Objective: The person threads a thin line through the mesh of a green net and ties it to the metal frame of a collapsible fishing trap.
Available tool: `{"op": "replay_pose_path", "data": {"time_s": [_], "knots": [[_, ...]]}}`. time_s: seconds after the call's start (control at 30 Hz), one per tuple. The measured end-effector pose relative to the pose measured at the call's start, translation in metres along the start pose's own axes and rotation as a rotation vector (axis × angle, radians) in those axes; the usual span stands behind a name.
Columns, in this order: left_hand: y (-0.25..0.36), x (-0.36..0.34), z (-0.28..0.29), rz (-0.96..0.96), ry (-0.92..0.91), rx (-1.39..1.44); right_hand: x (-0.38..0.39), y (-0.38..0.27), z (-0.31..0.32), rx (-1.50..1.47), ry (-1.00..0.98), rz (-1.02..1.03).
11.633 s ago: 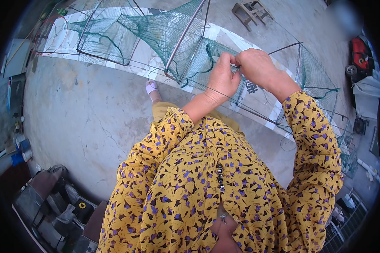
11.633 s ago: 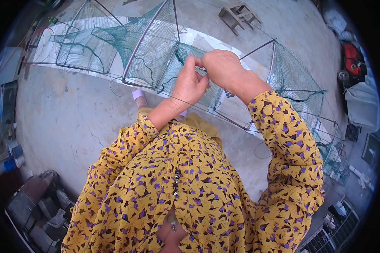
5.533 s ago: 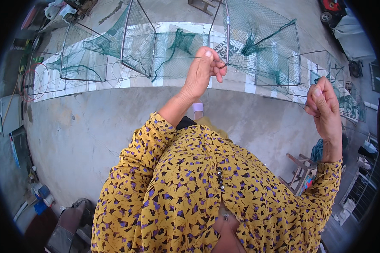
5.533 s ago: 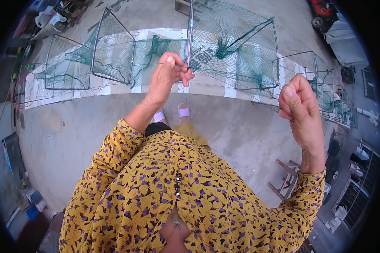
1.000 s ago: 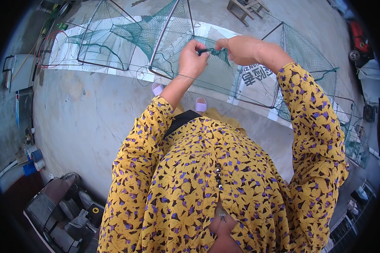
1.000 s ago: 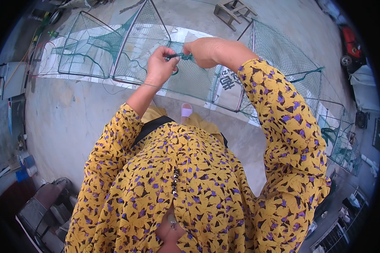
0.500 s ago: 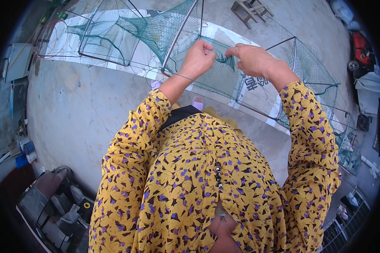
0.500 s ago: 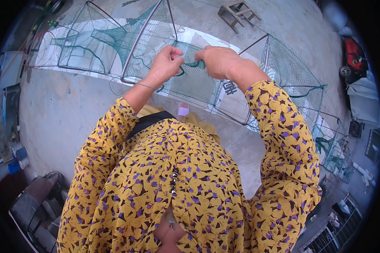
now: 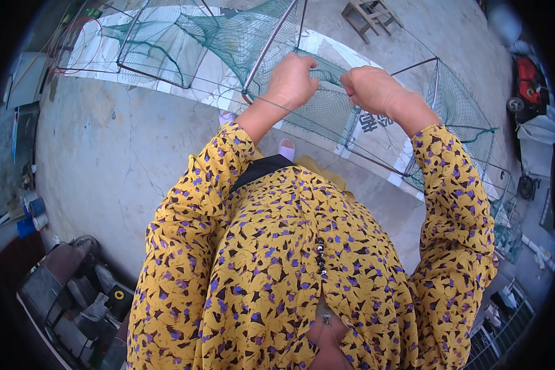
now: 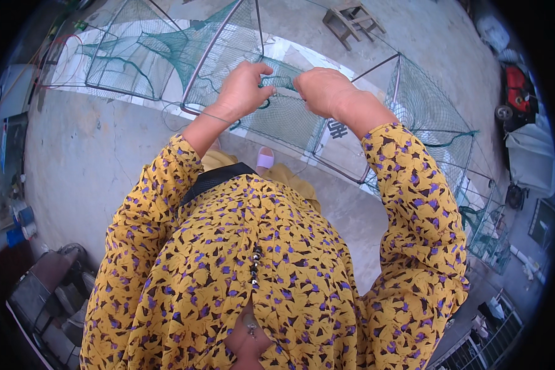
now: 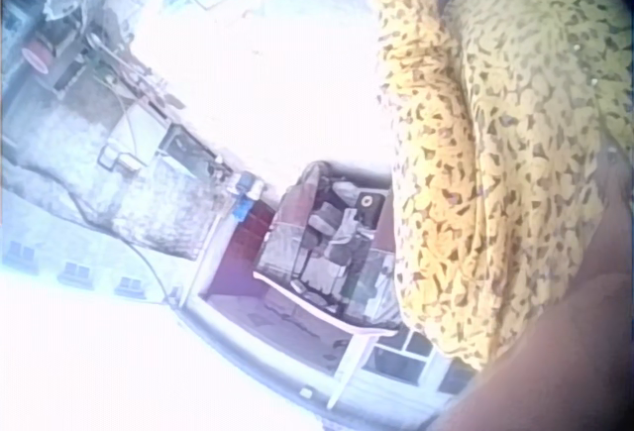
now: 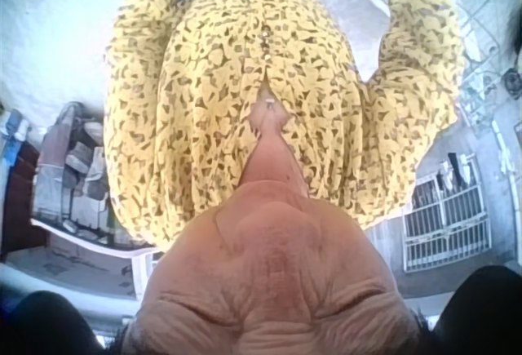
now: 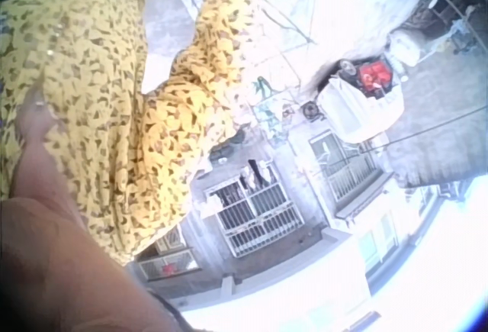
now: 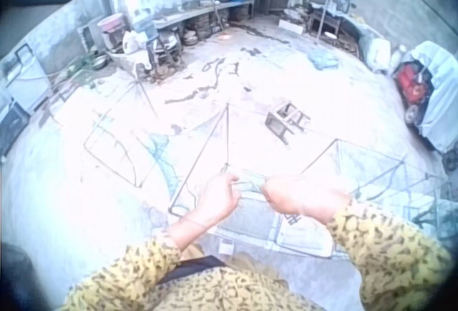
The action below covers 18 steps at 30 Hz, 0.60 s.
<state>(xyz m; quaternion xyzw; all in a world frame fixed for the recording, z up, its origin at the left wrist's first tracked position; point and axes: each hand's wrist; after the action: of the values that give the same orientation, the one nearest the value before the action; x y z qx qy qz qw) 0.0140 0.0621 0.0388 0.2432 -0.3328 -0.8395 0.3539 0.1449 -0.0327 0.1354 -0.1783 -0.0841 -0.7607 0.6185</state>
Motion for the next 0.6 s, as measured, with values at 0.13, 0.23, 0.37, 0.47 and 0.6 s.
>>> {"op": "replay_pose_path", "data": {"time_s": [0.13,0.23,0.37,0.47,0.6], "knots": [[0.003,0.001,0.001,-0.053,0.059,-0.092,0.002,0.005,-0.006,-0.010,0.058,0.043],[0.010,-0.008,0.009,0.010,0.145,-0.148,0.004,0.004,-0.011,-0.046,0.115,0.053],[0.008,-0.010,0.007,0.032,0.305,-0.076,0.010,0.008,-0.008,0.099,-0.016,-0.039],[-0.005,-0.016,0.003,0.542,0.281,0.632,0.015,0.009,0.000,0.072,-0.001,-0.073],[0.014,-0.017,0.014,0.699,0.198,0.779,0.020,0.008,0.007,0.056,0.096,-0.104]]}}
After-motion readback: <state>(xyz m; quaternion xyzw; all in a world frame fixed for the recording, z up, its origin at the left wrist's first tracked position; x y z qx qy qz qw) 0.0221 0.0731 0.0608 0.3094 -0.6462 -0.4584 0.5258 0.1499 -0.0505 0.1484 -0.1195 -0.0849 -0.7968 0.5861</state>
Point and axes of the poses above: each hand's wrist, its own x-axis away from the middle knuckle, its own z-axis out of the back of the hand, y = z × x, and after that the axes turned 14 degrees about y, right-handed
